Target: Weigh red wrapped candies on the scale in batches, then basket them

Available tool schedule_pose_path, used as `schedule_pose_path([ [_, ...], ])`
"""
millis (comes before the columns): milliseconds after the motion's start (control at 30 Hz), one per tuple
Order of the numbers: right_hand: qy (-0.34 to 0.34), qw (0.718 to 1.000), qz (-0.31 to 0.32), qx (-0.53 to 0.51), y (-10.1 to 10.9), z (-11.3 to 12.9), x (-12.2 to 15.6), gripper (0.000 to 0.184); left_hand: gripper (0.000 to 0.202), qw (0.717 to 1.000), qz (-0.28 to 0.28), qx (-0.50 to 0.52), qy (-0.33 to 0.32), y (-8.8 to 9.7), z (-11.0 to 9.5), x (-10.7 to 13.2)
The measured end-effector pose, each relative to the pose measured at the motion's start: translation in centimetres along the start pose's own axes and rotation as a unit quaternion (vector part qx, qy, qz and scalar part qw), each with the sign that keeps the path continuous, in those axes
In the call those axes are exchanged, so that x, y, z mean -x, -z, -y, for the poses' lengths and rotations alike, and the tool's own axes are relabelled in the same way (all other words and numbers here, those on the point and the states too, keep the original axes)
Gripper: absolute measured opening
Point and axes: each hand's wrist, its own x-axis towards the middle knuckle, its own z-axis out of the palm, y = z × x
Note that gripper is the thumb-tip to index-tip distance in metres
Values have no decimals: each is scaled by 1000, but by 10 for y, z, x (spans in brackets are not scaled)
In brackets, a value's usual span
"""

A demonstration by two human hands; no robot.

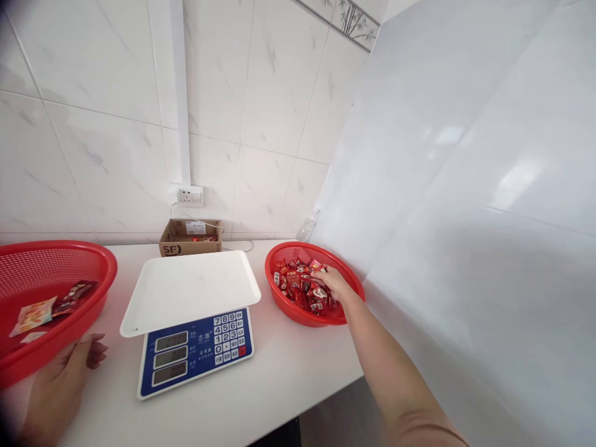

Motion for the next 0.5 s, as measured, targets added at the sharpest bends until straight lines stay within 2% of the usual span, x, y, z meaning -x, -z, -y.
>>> schedule_pose_path([
  [100,28,996,-8,-82,-16,25,0,25,40,999,2,34,-2,-2,8,-6],
  [200,67,989,7,-133,-52,48,-1,24,43,999,6,51,-7,-3,10,-8],
  [367,115,977,46,-175,-147,70,-5,26,47,997,8,71,-14,-3,3,-2],
  [500,131,971,98,-173,-217,68,1,27,46,995,6,94,-18,-2,-2,3],
])
